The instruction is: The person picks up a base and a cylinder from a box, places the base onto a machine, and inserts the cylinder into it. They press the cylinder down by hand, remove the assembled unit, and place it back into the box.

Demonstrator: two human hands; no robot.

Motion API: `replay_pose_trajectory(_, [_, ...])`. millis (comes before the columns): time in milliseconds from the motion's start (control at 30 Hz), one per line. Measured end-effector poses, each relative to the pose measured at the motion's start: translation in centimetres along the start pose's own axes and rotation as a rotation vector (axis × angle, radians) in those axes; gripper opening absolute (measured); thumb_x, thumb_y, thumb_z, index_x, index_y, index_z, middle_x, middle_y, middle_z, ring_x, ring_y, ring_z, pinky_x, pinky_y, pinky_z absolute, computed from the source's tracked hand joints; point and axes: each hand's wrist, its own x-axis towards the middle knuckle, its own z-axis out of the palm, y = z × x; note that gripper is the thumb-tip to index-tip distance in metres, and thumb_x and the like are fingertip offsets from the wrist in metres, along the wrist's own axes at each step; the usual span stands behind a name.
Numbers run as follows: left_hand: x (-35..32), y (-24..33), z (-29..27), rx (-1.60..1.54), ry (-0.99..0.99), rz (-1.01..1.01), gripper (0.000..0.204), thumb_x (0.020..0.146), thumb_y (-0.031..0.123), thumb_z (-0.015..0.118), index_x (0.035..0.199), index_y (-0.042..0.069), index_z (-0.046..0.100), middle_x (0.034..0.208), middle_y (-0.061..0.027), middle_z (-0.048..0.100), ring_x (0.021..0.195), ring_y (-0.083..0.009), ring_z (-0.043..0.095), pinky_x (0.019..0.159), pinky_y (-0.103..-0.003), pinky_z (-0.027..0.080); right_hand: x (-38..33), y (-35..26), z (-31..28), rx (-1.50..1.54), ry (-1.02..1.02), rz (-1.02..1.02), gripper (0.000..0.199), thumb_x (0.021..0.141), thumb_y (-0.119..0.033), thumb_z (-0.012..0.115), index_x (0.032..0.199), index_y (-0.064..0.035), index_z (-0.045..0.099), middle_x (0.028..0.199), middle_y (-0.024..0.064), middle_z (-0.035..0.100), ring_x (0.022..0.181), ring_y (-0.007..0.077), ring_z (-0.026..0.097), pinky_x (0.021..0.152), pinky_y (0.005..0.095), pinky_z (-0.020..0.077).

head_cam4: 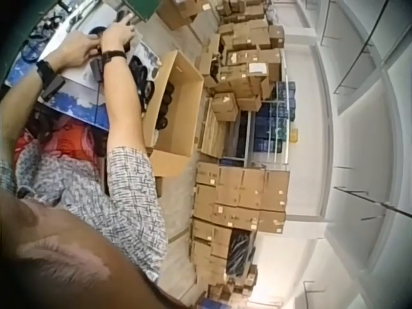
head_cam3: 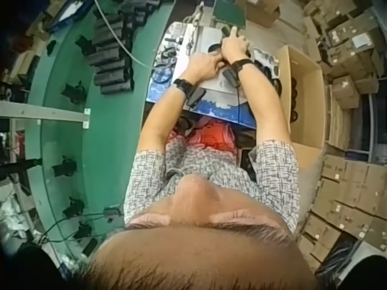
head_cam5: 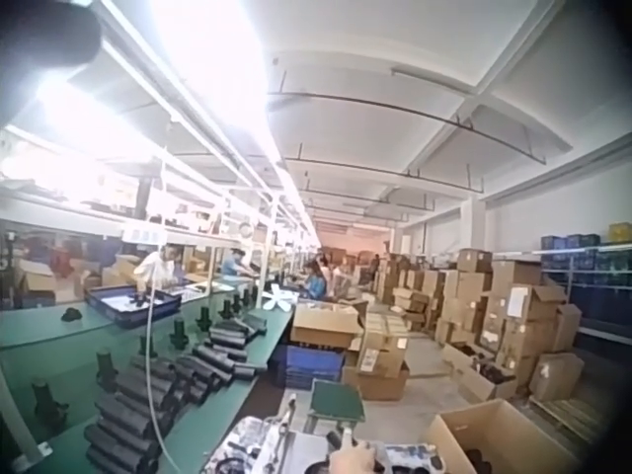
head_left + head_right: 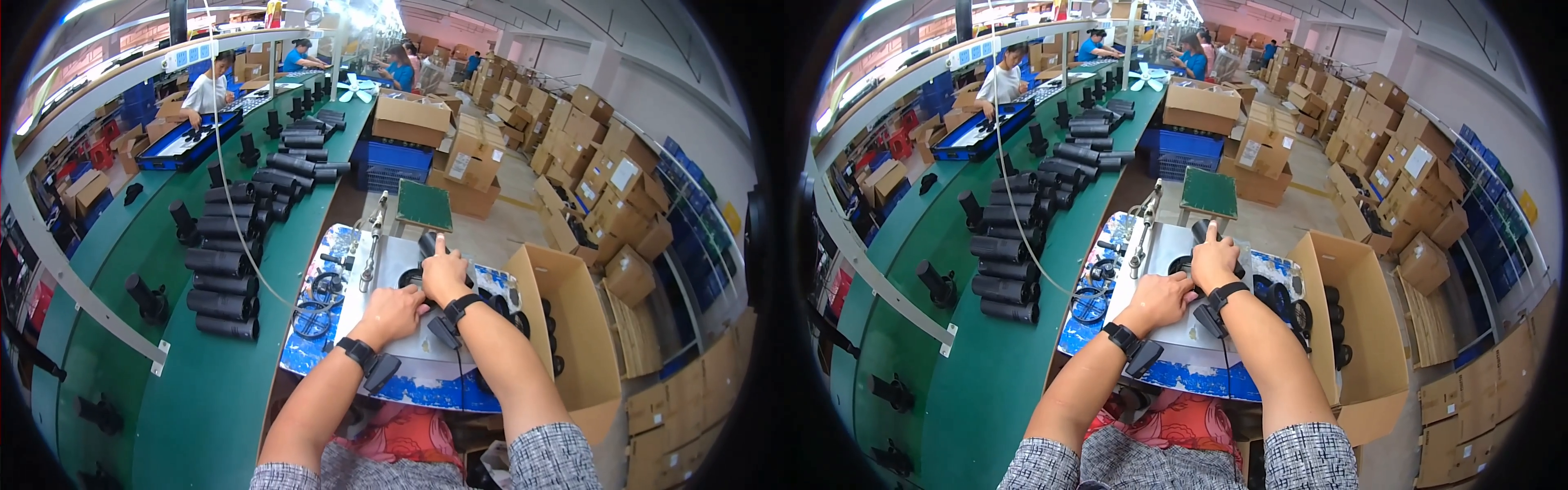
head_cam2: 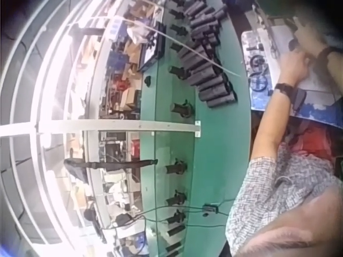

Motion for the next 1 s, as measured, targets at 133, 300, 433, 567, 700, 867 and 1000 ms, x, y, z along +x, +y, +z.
replay_pose_trajectory(133, [-0.3, -0.3, -0.6, 0.038, -0.015, 0.021, 0.023, 0.101, 0.034, 0.063, 0.093, 0.014, 0.07, 0.087, -0.0068, 0.067, 0.073, -0.0328, 0.071, 0.063, -0.048, 0.055, -1.0, 0.6, -0.2, 0.08, -0.013, 0.004, 0.039, 0.088, -0.025, 0.076, 0.126, -0.0176, 0.081, 0.175, 0.0168, 0.026, 0.131, 0.0451, 0.057, 0.102, 0.0497, 0.0525])
replay_pose_trajectory(300, [-0.6, 0.3, -1.2, 0.083, -0.026, 0.026, 0.022, 0.101, 0.033, 0.064, 0.094, 0.012, 0.071, 0.092, -0.0083, 0.069, 0.073, -0.0335, 0.071, 0.064, -0.047, 0.056, -1.6, 0.8, -0.3, 0.125, 0.018, 0.007, 0.041, 0.085, -0.026, 0.08, 0.125, -0.0182, 0.081, 0.174, 0.0175, 0.028, 0.127, 0.0464, 0.06, 0.104, 0.0495, 0.0531])
replay_pose_trajectory(433, [-1.7, 1.5, -3.7, -0.158, 0.178, 0.094, 0.014, 0.1, 0.024, 0.066, 0.099, 0.011, 0.072, 0.097, -0.0103, 0.071, 0.075, -0.0347, 0.072, 0.068, -0.048, 0.058, -1.9, 5.3, -1.2, 0.217, -0.09, -0.037, 0.046, 0.084, -0.026, 0.082, 0.129, -0.0183, 0.079, 0.174, 0.0209, 0.023, 0.123, 0.0432, 0.064, 0.104, 0.0501, 0.0549])
replay_pose_trajectory(567, [-1.6, -7.7, -7.6, -0.12, 0.573, -0.347, 0.02, 0.095, 0.01, 0.073, 0.115, 0.01, 0.072, 0.11, -0.0142, 0.07, 0.089, -0.0381, 0.07, 0.078, -0.047, 0.058, -4.4, 10.5, 1.2, 0.672, 0.356, -0.308, 0.049, 0.086, -0.026, 0.082, 0.134, -0.0186, 0.073, 0.158, 0.0254, 0.047, 0.116, 0.0397, 0.069, 0.101, 0.0513, 0.0569])
replay_pose_trajectory(700, [-2.9, -20.1, -7.0, 0.275, 0.123, -0.184, 0.019, 0.095, 0.01, 0.072, 0.113, 0.009, 0.071, 0.104, -0.0172, 0.07, 0.096, -0.0396, 0.07, 0.085, -0.049, 0.058, -9.7, 8.5, 2.0, 2.097, 0.0, 0.041, 0.042, 0.099, -0.025, 0.074, 0.133, -0.0021, 0.063, 0.127, 0.0196, 0.067, 0.097, 0.0286, 0.073, 0.087, 0.0414, 0.0614])
replay_pose_trajectory(867, [-0.6, -24.8, -3.5, 0.254, -0.28, -0.183, 0.027, 0.092, 0.01, 0.074, 0.118, 0.009, 0.073, 0.107, -0.0174, 0.072, 0.1, -0.039, 0.071, 0.092, -0.048, 0.057, -11.5, 8.8, 7.2, 2.397, -0.264, 0.192, 0.042, 0.103, -0.026, 0.07, 0.133, 0.0008, 0.056, 0.116, 0.0179, 0.071, 0.093, 0.0256, 0.073, 0.085, 0.0392, 0.0621])
replay_pose_trajectory(1000, [0.7, -26.0, -2.3, 0.395, -0.46, -0.193, 0.035, 0.089, 0.012, 0.076, 0.124, 0.01, 0.074, 0.11, -0.0171, 0.074, 0.104, -0.0377, 0.072, 0.095, -0.047, 0.057, -13.0, 8.0, 5.8, 2.236, -0.189, 0.026, 0.044, 0.104, -0.027, 0.069, 0.135, -0.0005, 0.054, 0.116, 0.0177, 0.07, 0.094, 0.0253, 0.073, 0.086, 0.0387, 0.0621])
